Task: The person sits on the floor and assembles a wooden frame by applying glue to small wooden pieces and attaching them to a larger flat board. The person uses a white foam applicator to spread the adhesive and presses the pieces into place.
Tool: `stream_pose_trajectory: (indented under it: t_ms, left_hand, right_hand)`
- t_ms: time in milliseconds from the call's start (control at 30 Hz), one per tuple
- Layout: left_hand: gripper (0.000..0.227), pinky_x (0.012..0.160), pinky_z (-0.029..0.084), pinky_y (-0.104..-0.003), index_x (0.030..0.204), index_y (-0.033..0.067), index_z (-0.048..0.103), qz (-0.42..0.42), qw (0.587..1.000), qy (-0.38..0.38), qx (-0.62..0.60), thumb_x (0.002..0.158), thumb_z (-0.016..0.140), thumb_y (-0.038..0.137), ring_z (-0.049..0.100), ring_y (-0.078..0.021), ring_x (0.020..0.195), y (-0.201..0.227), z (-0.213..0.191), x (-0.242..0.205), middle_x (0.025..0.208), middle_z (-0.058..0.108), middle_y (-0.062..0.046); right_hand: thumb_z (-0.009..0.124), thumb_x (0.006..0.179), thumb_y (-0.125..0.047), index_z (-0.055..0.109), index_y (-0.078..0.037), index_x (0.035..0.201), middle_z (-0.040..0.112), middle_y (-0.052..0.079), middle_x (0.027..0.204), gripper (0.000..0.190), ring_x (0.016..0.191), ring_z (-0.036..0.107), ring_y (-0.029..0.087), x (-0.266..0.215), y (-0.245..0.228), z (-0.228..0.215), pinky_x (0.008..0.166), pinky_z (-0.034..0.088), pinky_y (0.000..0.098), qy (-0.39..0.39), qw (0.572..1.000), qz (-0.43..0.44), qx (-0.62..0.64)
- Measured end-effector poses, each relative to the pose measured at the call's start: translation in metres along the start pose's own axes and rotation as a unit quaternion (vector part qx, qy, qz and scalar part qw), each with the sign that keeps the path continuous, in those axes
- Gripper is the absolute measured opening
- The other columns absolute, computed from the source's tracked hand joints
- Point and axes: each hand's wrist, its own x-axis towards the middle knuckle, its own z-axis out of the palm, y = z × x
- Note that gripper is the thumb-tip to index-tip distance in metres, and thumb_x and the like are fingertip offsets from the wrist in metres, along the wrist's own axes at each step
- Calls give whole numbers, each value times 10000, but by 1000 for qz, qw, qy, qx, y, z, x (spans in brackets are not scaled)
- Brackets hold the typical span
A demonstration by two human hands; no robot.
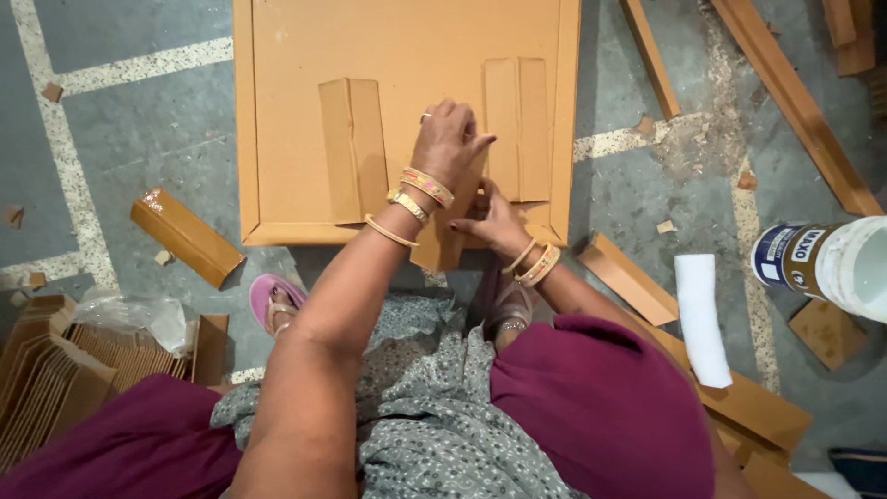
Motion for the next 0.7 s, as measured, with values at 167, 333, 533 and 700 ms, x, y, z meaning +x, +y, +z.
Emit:
stream_pose_trajectory:
  t_ms: [167,333,533,700]
  left_hand:
    - [527,720,543,-334,1106,45,579,-33,958,52,-280,740,916,219,596,-161,839,15,-16,-14,924,626,-37]
    - [273,530,404,-263,1053,19,688,-206,864,-173,-427,863,844,137,496,-76,645,-25,8,-58,787,596,17]
    - [270,604,557,-265,995,35,673,-184,865,-112,-453,808,844,131,673,-75,714,-13,7,-72,827,737,8]
    - [378,569,504,-364,824,1,623,-186,962,4,-199,725,928,199,609,-199,599,22,-8,-71,686,644,-117]
  right_hand:
    - [738,856,84,462,-29,1343,651,88,1284,572,1169,681,182,0,-7,3,1013,587,357,54,968,-41,242]
    - [712,908,114,512,24,1357,679,122,1244,501,1130,681,208,-4,-26,-24,1007,572,362,39,966,-76,242]
    - [751,830,110,477,2,1339,654,111,1259,587,1161,663,191,-6,-51,-33,994,575,341,2,995,-91,37]
    - [791,824,78,519,28,1264,690,155,1236,520,1136,704,231,-6,-47,-19,971,605,343,109,988,-95,-45]
